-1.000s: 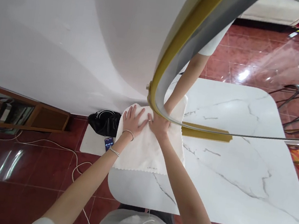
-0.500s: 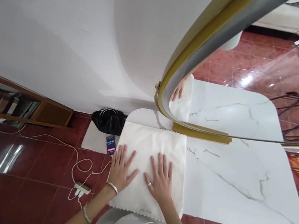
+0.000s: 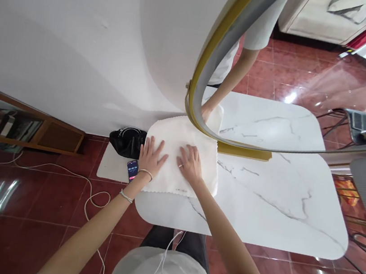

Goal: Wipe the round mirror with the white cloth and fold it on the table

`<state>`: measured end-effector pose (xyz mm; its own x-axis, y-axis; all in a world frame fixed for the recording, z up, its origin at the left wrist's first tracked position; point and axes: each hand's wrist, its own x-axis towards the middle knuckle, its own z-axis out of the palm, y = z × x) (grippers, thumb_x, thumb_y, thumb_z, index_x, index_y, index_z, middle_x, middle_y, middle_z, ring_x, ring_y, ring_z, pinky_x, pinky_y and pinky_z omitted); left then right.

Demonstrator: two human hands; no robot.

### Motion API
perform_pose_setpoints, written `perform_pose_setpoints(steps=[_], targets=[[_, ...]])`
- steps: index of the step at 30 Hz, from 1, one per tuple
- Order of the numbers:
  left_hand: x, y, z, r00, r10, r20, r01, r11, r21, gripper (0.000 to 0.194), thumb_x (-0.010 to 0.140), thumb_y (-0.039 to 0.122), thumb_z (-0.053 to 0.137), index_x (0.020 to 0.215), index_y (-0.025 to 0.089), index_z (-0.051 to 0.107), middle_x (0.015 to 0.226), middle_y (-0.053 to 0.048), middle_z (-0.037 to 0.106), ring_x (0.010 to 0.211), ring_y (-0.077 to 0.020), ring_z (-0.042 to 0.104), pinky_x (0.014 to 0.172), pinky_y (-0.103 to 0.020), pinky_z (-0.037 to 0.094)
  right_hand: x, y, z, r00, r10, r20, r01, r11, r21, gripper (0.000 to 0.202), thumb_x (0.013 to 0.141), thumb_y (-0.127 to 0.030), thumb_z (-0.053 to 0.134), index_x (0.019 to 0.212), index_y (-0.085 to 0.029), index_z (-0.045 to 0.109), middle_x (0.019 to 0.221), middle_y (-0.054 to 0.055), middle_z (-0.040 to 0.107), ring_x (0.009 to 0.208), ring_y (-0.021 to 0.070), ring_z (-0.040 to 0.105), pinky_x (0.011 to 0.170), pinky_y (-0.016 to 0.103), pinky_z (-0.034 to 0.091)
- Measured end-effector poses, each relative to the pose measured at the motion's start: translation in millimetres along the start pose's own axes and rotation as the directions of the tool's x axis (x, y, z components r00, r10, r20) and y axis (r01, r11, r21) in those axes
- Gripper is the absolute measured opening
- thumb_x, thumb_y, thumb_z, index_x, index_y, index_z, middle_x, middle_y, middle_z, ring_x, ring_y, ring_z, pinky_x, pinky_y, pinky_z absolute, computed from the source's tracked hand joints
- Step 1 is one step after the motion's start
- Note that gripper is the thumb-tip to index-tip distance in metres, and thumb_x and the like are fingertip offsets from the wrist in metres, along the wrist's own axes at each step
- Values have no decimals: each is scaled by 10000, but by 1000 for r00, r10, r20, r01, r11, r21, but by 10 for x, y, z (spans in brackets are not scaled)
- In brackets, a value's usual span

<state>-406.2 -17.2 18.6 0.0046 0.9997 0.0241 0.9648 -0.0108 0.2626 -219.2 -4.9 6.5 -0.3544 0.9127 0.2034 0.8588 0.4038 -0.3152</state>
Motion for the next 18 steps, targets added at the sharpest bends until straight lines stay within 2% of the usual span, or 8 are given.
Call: perform_pose_setpoints(steps=[2, 3, 6, 9, 12, 15, 18], targets=[[-205, -39, 5, 1000, 1, -7, -1, 1000, -16, 484, 969, 364, 440, 1437, 237, 440, 1590, -114, 227, 1479, -308, 126, 1180, -530, 213, -142, -163, 4, 999, -27, 27, 26, 999, 32, 412, 995, -294, 314, 1238, -160, 618, 1275, 142, 582, 1278, 251, 447, 1077, 466, 373], [-349, -59, 7, 1000, 14, -10, -14, 1000, -28, 447, 980, 307, 407, 1418, 239, 469, 1579, -103, 263, 1478, -293, 133, 1179, -515, 235, -257, -257, -4, 998, -48, 37, 47, 998, 39, 407, 993, -298, 322, 1249, -176, 614, 1289, 132, 578, 1282, 248, 445, 1084, 467, 367], [-899, -92, 6, 998, 50, -28, -51, 998, -45, 450, 976, 204, 353, 1401, 253, 492, 1561, -70, 316, 1480, -255, 127, 1176, -480, 277, -726, -542, -73, 987, -138, 87, 136, 990, 28, 520, 958, -442, 416, 1430, -224, 446, 1502, 138, 381, 1412, 312, 279, 1127, 582, 245], [-1489, -30, 6, 998, 40, -41, -41, 999, -21, 522, 947, 278, 434, 1465, 240, 396, 1589, -81, 238, 1483, -284, 93, 1171, -507, 276, -1251, -745, -179, 965, -199, 173, 201, 980, 8, 712, 905, -549, 475, 1522, -277, 250, 1590, 141, 197, 1460, 357, 156, 1119, 658, 145], [-1905, 149, 45, 998, 49, -44, -49, 999, 9, 653, 909, 352, 502, 1513, 232, 289, 1605, -110, 160, 1480, -333, 91, 1152, -558, 280, -1682, -772, -260, 964, -181, 194, 189, 982, -25, 763, 881, -547, 514, 1531, -284, 215, 1586, 144, 205, 1454, 363, 183, 1122, 647, 135], [-2008, 410, 127, 993, 110, -32, -110, 994, 6, 690, 904, 370, 507, 1527, 226, 248, 1602, -141, 152, 1473, -349, 132, 1137, -565, 300, -1948, -592, -312, 974, -150, 171, 167, 981, -95, 742, 883, -517, 526, 1527, -294, 231, 1577, 149, 227, 1445, 360, 220, 1124, 635, 132], [-1822, 713, 218, 981, 192, -3, -192, 981, -27, 712, 906, 433, 506, 1531, 230, 232, 1598, -146, 179, 1470, -354, 144, 1142, -559, 302, -2056, -281, -368, 986, -87, 140, 109, 981, -157, 717, 907, -502, 498, 1531, -301, 210, 1585, 151, 196, 1446, 353, 224, 1123, 628, 153]])
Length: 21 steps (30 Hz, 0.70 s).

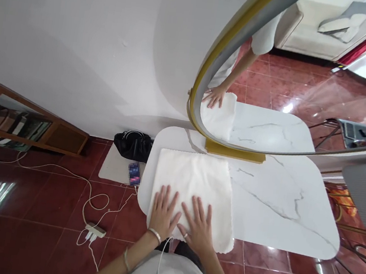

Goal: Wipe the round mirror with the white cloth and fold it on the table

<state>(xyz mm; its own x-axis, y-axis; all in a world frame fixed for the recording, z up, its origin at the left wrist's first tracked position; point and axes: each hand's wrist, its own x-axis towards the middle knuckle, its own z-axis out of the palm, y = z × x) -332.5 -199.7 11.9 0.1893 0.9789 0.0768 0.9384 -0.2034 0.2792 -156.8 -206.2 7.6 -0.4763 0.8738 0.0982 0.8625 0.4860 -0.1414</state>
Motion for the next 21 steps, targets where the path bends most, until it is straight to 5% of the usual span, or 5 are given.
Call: perform_pose_setpoints(steps=[4, 8, 17, 21], targets=[[467, 252, 98, 993, 112, 40, -110, 992, -62, 696, 921, 494, 461, 1526, 221, 250, 1599, -136, 193, 1473, -349, 138, 1157, -544, 288, -37, 358, 4, 991, 127, -50, -129, 991, -37, 652, 960, -419, 412, 1542, -307, 142, 1601, 128, 143, 1457, 332, 204, 1122, 608, 189], [709, 230, 114, 984, 170, 48, -164, 981, -107, 670, 927, 486, 457, 1521, 243, 263, 1602, -105, 202, 1481, -309, 138, 1168, -510, 282, 50, 424, 29, 981, 184, -63, -188, 980, -65, 655, 968, -424, 395, 1544, -312, 102, 1608, 121, 109, 1461, 339, 183, 1115, 621, 191], [332, -682, -46, 994, -50, -97, 56, 997, 58, 581, 945, 311, 448, 1505, 254, 302, 1595, -108, 220, 1475, -297, 178, 1151, -511, 287, 805, -304, 186, 999, -35, 12, 35, 999, 6, 692, 949, -455, 437, 1544, -291, 124, 1601, 150, 105, 1470, 358, 116, 1126, 640, 102], [236, -880, -30, 977, -99, -189, 118, 988, 94, 558, 959, 240, 397, 1507, 235, 293, 1600, -114, 194, 1475, -298, 179, 1133, -506, 307, 1035, -449, 249, 991, -133, 18, 131, 989, 75, 693, 953, -463, 414, 1545, -292, 95, 1604, 129, 101, 1472, 351, 109, 1132, 634, 92]])
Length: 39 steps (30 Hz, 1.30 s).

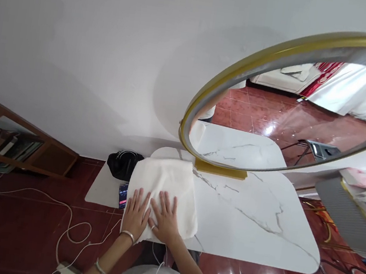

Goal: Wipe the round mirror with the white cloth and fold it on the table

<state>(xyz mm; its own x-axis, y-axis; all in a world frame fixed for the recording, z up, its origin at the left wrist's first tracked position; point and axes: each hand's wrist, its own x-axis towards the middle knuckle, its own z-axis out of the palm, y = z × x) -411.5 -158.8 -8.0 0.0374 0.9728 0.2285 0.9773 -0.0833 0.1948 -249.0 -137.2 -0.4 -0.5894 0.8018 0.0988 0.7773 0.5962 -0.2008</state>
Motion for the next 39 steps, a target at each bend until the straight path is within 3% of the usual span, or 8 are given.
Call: perform_pose_setpoints(steps=[5, 11, 18, 21, 24, 27, 31, 39], targets=[[38, 208, 43, 999, 41, -26, -41, 999, -15, 622, 938, 262, 444, 1523, 245, 232, 1618, -93, 100, 1478, -325, 148, 1151, -522, 265, -205, 201, -67, 1000, 19, -11, -19, 1000, 7, 671, 962, -463, 402, 1542, -316, 99, 1606, 84, 118, 1469, 311, 164, 1153, 581, 114], [91, 927, 279, 985, 173, 9, -173, 984, -47, 666, 898, 242, 485, 1520, 270, 249, 1608, -89, 163, 1465, -323, 205, 1162, -496, 248, -856, 716, -145, 985, 168, -30, -169, 985, -34, 663, 959, -510, 401, 1535, -334, 126, 1592, 90, 173, 1456, 318, 211, 1136, 589, 159], [346, 1628, 401, 933, 249, 259, -144, 919, -366, 506, 821, 272, 583, 1327, 282, 570, 1521, -75, 397, 1404, -305, 347, 1138, -479, 315, -1549, 1229, -290, 927, 372, 48, -374, 925, 57, 614, 952, -568, 376, 1507, -395, 179, 1583, 53, 199, 1449, 331, 223, 1122, 650, 188], [785, 1684, 318, 950, 12, 313, 135, 885, -445, 417, 797, 199, 570, 1207, 234, 640, 1438, -93, 465, 1377, -287, 369, 1136, -464, 307, -1619, 1272, -383, 899, 419, 127, -434, 893, 123, 616, 935, -618, 367, 1493, -408, 213, 1583, 26, 200, 1458, 312, 196, 1139, 639, 178], [1301, 1640, 246, 912, -145, 383, 338, 796, -502, 348, 740, 176, 633, 1084, 193, 678, 1285, -113, 545, 1293, -287, 449, 1097, -438, 343, -1560, 1252, -446, 872, 448, 198, -482, 858, 180, 618, 908, -672, 365, 1468, -423, 283, 1579, 16, 214, 1459, 309, 186, 1145, 636, 165], [1677, 1559, 221, 898, -99, 428, 344, 765, -544, 260, 680, 139, 680, 929, 205, 715, 1032, -54, 637, 996, -208, 611, 953, -342, 460, -1463, 1219, -484, 856, 458, 238, -507, 833, 221, 603, 890, -694, 381, 1436, -440, 354, 1572, 18, 239, 1455, 318, 193, 1143, 643, 153], [1855, 1471, 209, 888, -47, 458, 344, 729, -591, 186, 677, 120, 672, 835, 198, 730, 758, 9, 663, 716, -151, 618, 779, -285, 500, -1358, 1190, -561, 847, 451, 281, -519, 815, 258, 604, 877, -710, 391, 1414, -436, 405, 1567, 34, 263, 1454, 325, 197, 1140, 645, 143], [2012, 1431, 10, 925, 51, 375, 235, 701, -674, 92, 741, 202, 650, 770, 180, 735, 883, -59, 754, 912, -228, 687, 903, -340, 503, -1192, 1144, -813, 788, 438, 434, -574, 776, 260, 585, 861, -629, 504, 1398, -401, 459, 1573, 53, 247, 1461, 322, 175, 1151, 618, 115]])
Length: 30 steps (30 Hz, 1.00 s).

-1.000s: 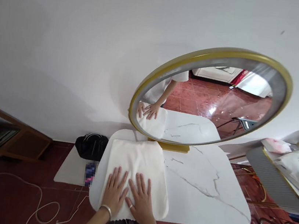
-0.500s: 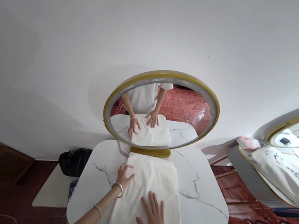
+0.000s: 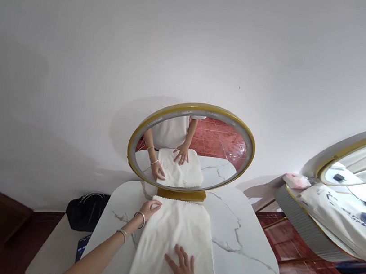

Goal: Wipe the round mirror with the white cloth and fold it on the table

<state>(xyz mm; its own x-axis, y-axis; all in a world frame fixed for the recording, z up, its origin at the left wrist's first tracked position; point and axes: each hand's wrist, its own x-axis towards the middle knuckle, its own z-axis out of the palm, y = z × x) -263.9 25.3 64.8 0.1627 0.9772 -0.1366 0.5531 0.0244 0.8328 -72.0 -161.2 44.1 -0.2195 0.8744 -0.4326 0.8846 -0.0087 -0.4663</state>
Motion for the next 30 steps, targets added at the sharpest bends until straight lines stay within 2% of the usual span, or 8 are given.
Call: perform_pose_setpoints(steps=[6, 8, 12, 15, 20, 24, 27, 30], targets=[[-265, 605, -73, 944, 287, 166, -294, 955, 23, 242, 830, 177, 558, 982, 212, 743, 1013, -39, 746, 988, -211, 672, 955, -345, 487, 180, 109, 239, 993, -27, -114, 30, 999, 26, 450, 823, -527, 617, 1264, -439, 599, 1479, 43, 442, 1360, 362, 398, 1069, 646, 311], [-480, 882, -101, 838, 450, 309, -495, 865, 85, 283, 851, 177, 549, 1044, 277, 729, 1020, -5, 742, 920, -195, 688, 900, -320, 511, 236, 117, 324, 976, -107, -189, 126, 988, 92, 398, 861, -573, 538, 1205, -409, 654, 1401, 63, 538, 1284, 343, 503, 1026, 591, 411], [-894, 1444, -352, 488, 677, 551, -871, 412, 266, 322, 883, 161, 533, 1128, 302, 686, 953, 9, 736, 685, -149, 678, 670, -252, 531, 195, -79, 186, 864, -146, -482, 360, 848, 389, 542, 912, -642, 335, 1106, -314, 720, 1172, 99, 688, 1110, 280, 644, 923, 388, 548], [-1053, 1871, -765, 381, 765, 520, -922, 272, 275, 259, 946, 193, 489, 1072, 290, 693, 1128, 27, 708, 768, -92, 688, 688, -183, 526, 126, -324, -244, 826, -55, -561, 427, 711, 559, 609, 876, -701, 320, 1125, -308, 712, 1008, 104, 726, 976, 329, 686, 790, 446, 589], [-904, 2648, -1633, 387, 860, 332, -903, 281, 324, 408, 1003, 177, 317, 1208, 304, 647, 1178, 0, 689, 940, -88, 678, 838, -199, 537, 206, -716, -1452, 735, -88, -673, 585, 584, 562, 851, 877, -721, 18, 1107, -271, 703, 1102, 92, 696, 1073, 305, 630, 933, 481, 511], [-409, 3187, -2138, 399, 914, 74, -822, 321, 469, 286, 963, 290, 482, 1174, 305, 674, 968, 0, 717, 662, -99, 625, 753, -261, 555, 245, -1110, -2642, 518, -34, -855, 848, 153, 508, 921, 873, -722, -5, 961, -147, 709, 945, 160, 706, 964, 310, 656, 909, 501, 498], [55, 3371, -2257, 484, 865, -129, -715, 476, 512, 270, 928, 296, 541, 1151, 254, 687, 943, -9, 713, 712, -127, 628, 812, -306, 544, 299, -1330, -3217, 488, 102, -867, 870, 23, 492, 789, 912, -671, 86, 1155, -157, 633, 1036, 151, 692, 970, 288, 666, 882, 497, 501], [375, 3347, -2136, 590, 789, -170, -613, 575, 542, 267, 941, 291, 505, 1070, 186, 713, 1087, -70, 692, 1002, -197, 634, 931, -364, 502, 456, -1363, -3326, 376, 213, -902, 896, 163, 412, 624, 934, -607, 246, 1312, -202, 533, 1282, 138, 588, 1118, 274, 601, 945, 493, 461]])
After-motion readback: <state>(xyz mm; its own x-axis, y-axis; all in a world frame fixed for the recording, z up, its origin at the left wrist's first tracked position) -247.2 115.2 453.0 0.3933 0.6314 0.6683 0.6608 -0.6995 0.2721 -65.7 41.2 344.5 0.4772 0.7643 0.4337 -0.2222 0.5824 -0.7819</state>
